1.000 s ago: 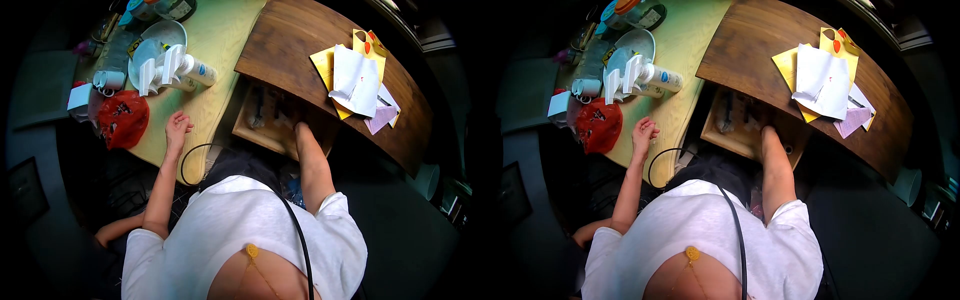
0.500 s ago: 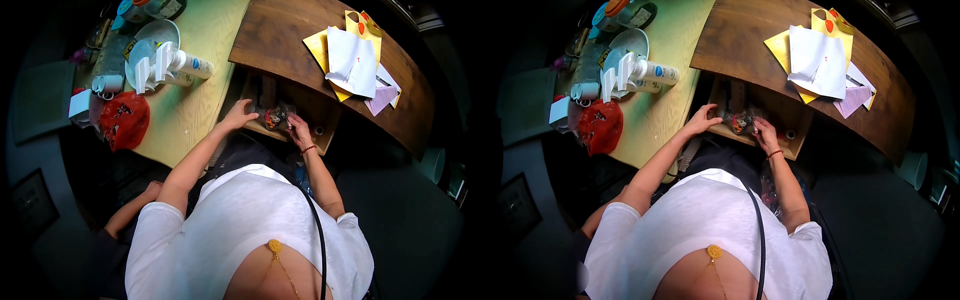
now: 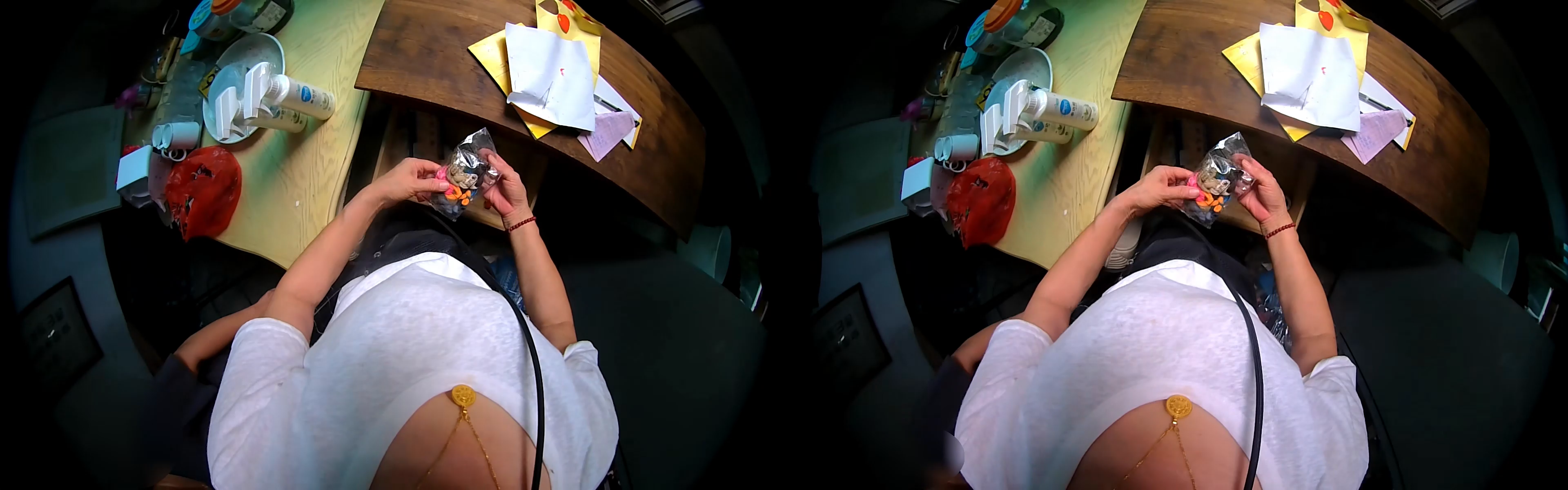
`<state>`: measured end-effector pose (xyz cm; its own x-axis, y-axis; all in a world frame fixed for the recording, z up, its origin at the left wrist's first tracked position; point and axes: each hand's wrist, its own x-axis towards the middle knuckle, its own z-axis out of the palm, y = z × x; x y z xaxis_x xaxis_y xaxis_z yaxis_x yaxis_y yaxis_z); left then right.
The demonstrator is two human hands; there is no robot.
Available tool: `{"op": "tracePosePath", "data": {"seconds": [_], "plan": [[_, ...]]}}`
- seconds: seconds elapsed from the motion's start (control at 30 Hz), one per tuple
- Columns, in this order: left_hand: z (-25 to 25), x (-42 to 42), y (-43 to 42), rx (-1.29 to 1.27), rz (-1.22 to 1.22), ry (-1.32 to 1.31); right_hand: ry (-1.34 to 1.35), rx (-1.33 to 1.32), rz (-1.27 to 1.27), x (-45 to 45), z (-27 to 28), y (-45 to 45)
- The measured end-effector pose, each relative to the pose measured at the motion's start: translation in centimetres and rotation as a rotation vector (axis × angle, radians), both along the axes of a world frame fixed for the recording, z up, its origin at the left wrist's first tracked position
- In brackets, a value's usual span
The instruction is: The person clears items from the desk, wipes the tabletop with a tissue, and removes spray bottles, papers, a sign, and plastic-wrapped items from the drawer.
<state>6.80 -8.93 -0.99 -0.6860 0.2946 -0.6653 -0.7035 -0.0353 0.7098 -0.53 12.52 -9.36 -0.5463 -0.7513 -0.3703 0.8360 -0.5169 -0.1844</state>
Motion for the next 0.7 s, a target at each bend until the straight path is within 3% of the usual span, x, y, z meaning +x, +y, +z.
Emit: {"op": "tracePosePath", "data": {"seconds": [0.07, 0.17, 0.23, 0.3, 0.33, 0.37, 0.43, 0.7], "plan": [[0.9, 0.3, 0.8, 0.023, 0.04, 0.035, -0.011, 0.034, -0.068, -0.1, 0.9, -0.1], [1.6, 0.5, 1.9, -0.023, 0.247, 0.148, -0.072, 0.036, -0.094, -0.3, 6.7, -0.5], [2.0, 0.5, 2.3, 0.018, 0.396, 0.179, -0.093, -0.089, -0.094, -0.4, 2.6, 0.7], [2.5, 0.3, 2.9, 0.055, 0.461, 0.207, 0.127, -0.232, 0.024, 0.0, 2.3, 1.2], [2.7, 0.3, 3.1, 0.094, 0.523, 0.225, 0.235, -0.026, 0.003, 0.5, 5.5, 0.9], [2.8, 0.3, 3.1, 0.091, 0.526, 0.228, 0.236, -0.029, 0.005, 0.7, 6.0, 0.9], [3.6, 0.2, 3.3, -0.003, 0.451, 0.292, 0.407, 0.242, 0.057, 0.9, 7.1, 0.6], [4.9, 0.6, 4.6, -0.067, 0.363, 0.425, 0.338, 0.22, -0.019, 1.4, 9.1, 2.2]]}}
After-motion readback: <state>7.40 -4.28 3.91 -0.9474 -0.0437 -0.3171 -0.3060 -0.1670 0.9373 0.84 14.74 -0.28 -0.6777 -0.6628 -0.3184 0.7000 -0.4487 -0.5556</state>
